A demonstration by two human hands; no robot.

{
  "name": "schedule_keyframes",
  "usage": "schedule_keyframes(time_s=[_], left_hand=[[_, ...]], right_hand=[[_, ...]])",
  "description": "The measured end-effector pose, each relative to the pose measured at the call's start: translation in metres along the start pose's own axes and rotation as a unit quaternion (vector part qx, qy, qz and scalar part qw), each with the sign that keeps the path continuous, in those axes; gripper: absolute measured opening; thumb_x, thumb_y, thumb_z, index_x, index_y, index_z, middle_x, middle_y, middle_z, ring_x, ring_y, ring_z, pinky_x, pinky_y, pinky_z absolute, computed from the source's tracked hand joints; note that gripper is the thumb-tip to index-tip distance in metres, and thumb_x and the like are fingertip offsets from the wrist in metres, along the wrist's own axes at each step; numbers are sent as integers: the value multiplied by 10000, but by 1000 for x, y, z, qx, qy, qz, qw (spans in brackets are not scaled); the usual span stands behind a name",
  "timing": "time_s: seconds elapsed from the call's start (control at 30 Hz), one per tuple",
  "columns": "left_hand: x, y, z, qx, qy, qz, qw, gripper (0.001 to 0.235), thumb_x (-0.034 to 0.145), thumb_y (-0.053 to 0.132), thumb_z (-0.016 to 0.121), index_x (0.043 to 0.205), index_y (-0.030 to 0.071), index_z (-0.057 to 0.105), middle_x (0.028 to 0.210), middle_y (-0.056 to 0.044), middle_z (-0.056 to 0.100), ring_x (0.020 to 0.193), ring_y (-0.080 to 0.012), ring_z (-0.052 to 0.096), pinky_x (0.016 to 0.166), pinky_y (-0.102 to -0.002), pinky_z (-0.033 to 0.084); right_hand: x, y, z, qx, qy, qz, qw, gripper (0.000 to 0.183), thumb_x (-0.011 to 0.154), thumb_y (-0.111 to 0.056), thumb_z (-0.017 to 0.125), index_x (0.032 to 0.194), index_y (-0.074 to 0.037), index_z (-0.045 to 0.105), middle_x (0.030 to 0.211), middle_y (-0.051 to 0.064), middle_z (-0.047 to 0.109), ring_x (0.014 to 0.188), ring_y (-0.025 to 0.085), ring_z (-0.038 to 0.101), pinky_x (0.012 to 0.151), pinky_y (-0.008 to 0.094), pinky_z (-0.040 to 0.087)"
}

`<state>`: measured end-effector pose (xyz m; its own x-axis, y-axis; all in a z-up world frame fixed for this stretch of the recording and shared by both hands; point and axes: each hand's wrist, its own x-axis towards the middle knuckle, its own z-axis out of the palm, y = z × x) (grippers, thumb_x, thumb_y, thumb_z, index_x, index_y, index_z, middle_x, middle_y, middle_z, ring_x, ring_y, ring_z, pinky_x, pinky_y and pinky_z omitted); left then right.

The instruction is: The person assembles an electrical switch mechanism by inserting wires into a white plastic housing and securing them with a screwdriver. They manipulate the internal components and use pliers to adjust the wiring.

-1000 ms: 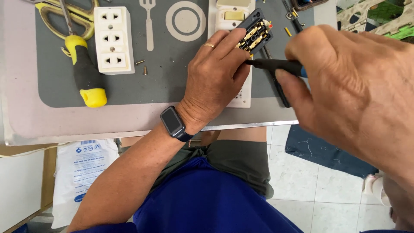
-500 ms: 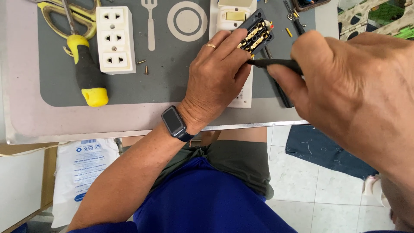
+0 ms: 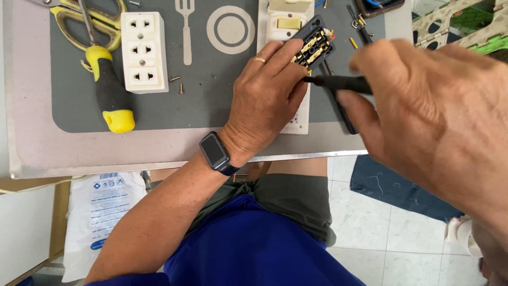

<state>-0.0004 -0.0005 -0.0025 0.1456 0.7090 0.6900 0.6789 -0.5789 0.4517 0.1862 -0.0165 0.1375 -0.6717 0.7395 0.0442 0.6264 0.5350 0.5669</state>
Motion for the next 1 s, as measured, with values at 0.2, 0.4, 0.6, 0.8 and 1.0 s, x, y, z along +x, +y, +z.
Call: schedule_keyframes(time_s=[0.2,0.4,0.6,0.8,1.0], left_hand=[[-1,-1,1,12,-5,-4,1000,183,846,-39,743,883,68,599,1239,-85,594,1175,-334,584,912,-391,534],[-2,0,1,16,-4,-5,1000,211,837,-33,768,873,78,592,1244,-68,592,1161,-326,589,915,-392,536],[-2,-1,2,18,3,4,1000,188,843,-45,731,878,72,588,1232,-79,589,1147,-324,591,891,-397,541],[-1,-1,2,20,0,5,1000,225,833,-46,761,860,72,571,1243,-89,580,1139,-327,592,899,-403,540],[1,1,1,26,9,10,1000,184,859,-51,699,844,67,560,1209,-86,595,1108,-315,603,840,-386,533]], right_hand=[[-7,-4,9,-36,-33,22,999,614,1312,-739,532,1005,-218,426,608,-55,427,592,173,552,546,320,372],[1,-4,-4,34,-19,-11,999,275,1126,-425,631,1075,-205,474,745,-77,506,609,163,561,634,315,486],[-5,-4,8,-15,-28,14,999,559,1280,-678,586,1000,-218,434,630,-64,472,615,184,580,580,322,409],[-2,-5,-5,38,-11,-16,999,301,1127,-462,629,1115,-197,486,782,-62,539,651,167,611,677,323,528],[-4,-5,2,-23,-42,2,999,556,1275,-666,549,942,-236,435,654,-78,477,629,183,596,589,319,446]])
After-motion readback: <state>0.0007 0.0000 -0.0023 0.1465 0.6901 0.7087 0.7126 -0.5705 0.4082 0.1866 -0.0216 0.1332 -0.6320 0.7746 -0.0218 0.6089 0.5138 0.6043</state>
